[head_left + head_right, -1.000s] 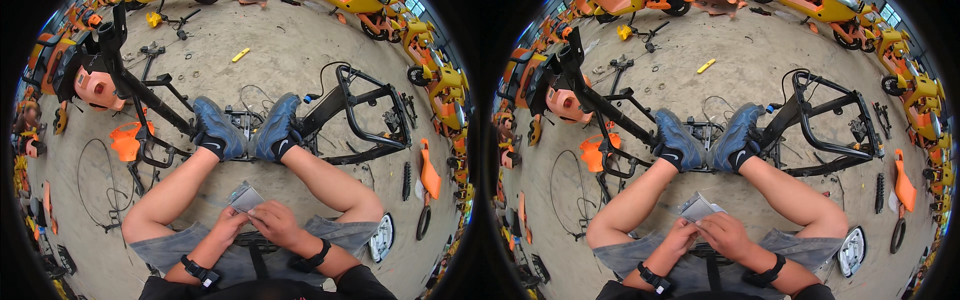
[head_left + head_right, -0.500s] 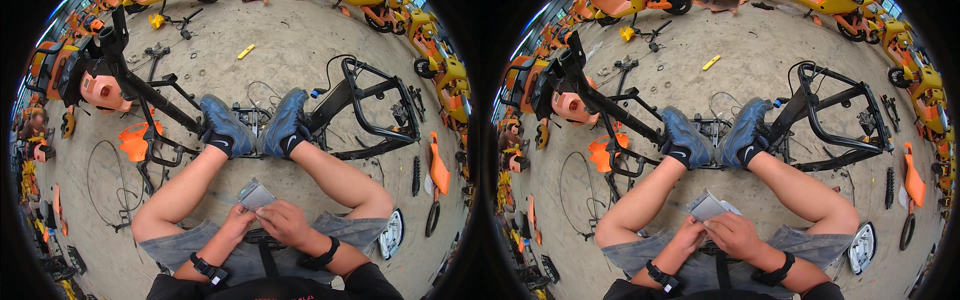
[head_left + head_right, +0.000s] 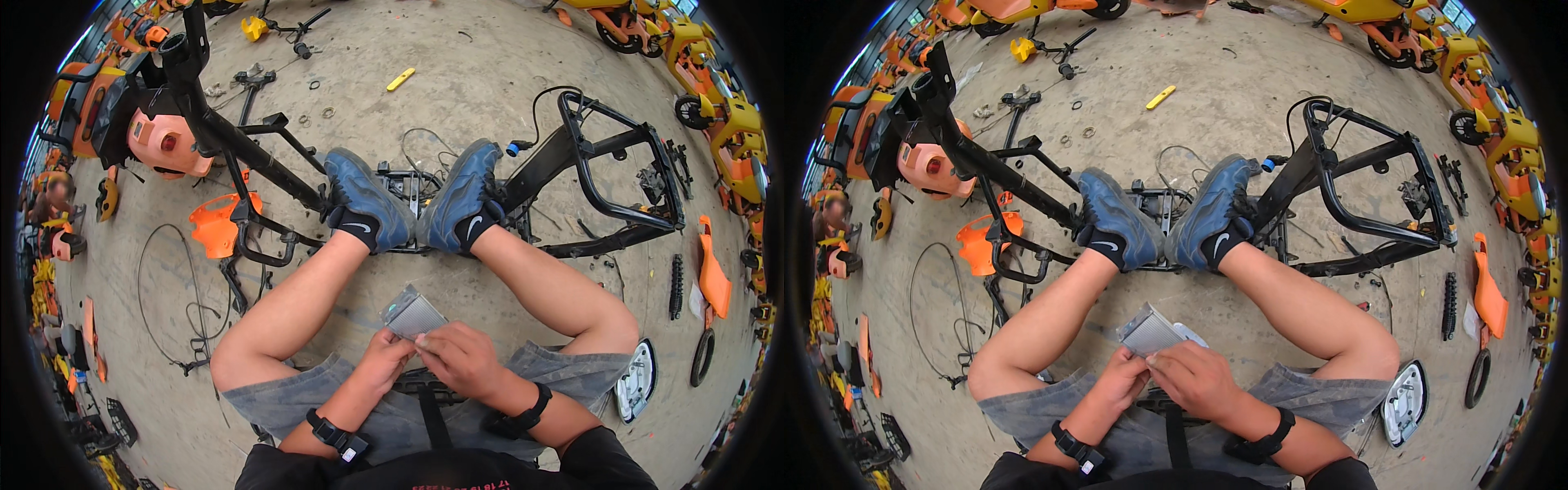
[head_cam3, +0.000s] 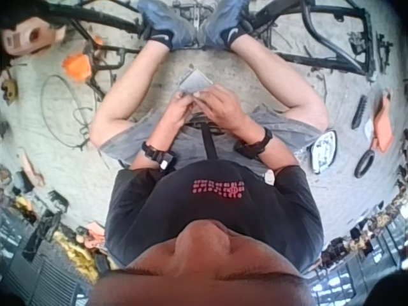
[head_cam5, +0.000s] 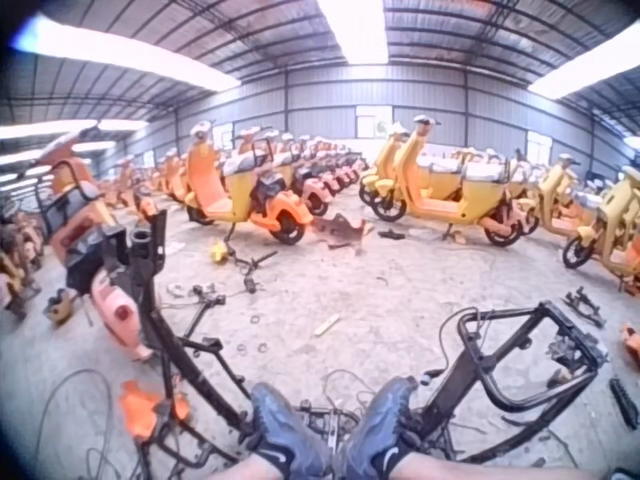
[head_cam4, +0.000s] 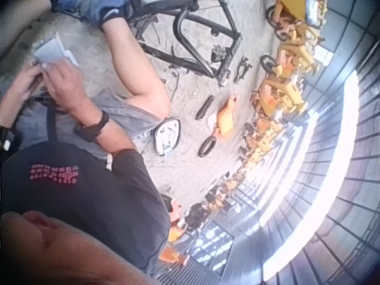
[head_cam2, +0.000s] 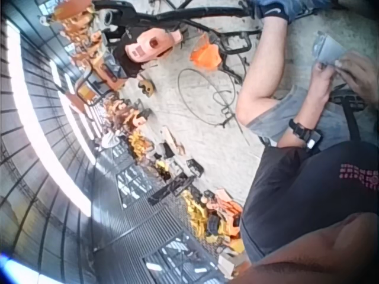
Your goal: The person works on an electronic scooter component by hand, adjusting wires and using a screwdriver to tighten or loosen small screws on the casing.
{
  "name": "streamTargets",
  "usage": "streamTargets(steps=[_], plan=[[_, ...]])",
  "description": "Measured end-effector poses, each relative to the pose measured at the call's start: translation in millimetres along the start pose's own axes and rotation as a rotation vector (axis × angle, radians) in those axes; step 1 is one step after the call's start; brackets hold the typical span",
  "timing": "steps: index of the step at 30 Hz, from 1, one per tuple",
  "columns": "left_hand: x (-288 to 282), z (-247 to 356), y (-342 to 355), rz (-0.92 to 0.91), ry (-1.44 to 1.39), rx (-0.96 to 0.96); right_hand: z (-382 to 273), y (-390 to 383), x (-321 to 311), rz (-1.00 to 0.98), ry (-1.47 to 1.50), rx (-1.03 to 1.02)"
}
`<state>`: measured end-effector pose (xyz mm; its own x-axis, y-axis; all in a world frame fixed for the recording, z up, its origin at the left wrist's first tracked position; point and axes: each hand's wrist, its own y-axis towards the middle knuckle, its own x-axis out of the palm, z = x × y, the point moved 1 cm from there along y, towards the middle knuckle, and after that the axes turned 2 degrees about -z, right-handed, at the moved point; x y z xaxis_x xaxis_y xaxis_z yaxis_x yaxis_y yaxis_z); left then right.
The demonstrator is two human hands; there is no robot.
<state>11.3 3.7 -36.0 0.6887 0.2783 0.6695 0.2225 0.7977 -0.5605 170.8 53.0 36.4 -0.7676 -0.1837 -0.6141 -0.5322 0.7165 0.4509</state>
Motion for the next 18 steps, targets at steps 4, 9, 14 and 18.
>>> streamTargets(steps=[4, 9, 14, 18], plan=[[3, 2, 1, 0.003, 0.021, 0.013, 0, 2, 0, 0.002, -0.004, -0.011], [-2, 0, 2, -0.007, 0.089, 0.024, 1, 1, 1, -0.025, 0.031, -0.022], [2, 1, 2, -0.037, 0.209, 0.031, 2, -1, 3, -0.045, 0.065, -0.015], [7, 0, 0, 0.015, 0.342, 0.101, 5, -4, 5, -0.068, 0.066, -0.026]])
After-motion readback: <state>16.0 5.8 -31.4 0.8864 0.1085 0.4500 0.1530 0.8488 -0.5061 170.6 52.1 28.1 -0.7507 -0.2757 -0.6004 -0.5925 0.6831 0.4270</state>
